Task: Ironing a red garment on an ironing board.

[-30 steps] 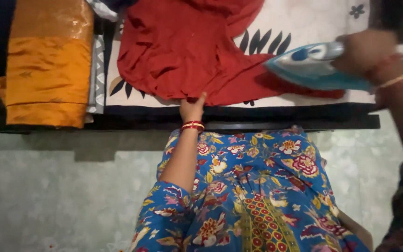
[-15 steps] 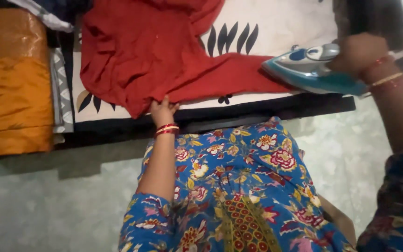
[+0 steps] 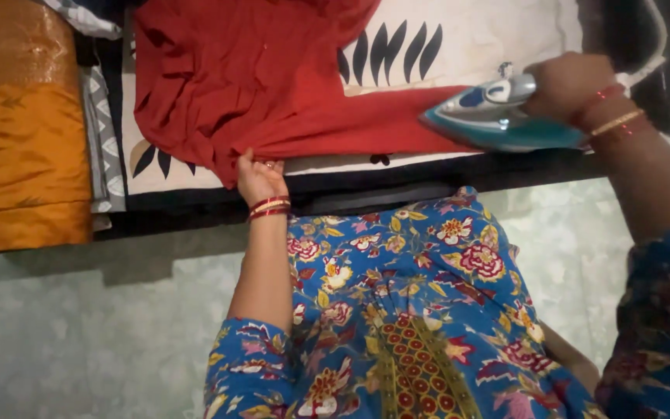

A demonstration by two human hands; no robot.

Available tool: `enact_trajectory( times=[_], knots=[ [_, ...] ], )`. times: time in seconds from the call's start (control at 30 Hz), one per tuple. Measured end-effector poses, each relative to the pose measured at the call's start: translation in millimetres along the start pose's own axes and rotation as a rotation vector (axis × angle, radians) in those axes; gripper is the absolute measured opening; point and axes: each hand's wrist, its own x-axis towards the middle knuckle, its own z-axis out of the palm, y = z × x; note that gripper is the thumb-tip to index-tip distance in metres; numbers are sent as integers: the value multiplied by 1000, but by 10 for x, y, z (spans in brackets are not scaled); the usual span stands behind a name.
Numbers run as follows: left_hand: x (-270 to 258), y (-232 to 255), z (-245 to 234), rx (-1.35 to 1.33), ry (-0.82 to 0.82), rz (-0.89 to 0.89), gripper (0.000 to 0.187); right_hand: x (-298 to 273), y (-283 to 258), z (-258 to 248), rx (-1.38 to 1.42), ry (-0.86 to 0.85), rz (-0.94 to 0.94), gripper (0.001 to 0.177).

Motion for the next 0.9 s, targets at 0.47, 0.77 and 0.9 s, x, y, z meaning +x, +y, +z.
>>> enact_trajectory(
  times=[0.47,0.77,0.9],
  knots=[
    [501,-140,-408,-15,70,32,11,-70,-954,-90,59,217,-159,34],
    [338,-120,-159,-119,2,119,29,-124,-1705,-358,122,221,-200,32],
    [521,-229,-311,-93,101,127,39,-131,-2014,-462,177,320,-266,31]
  ],
)
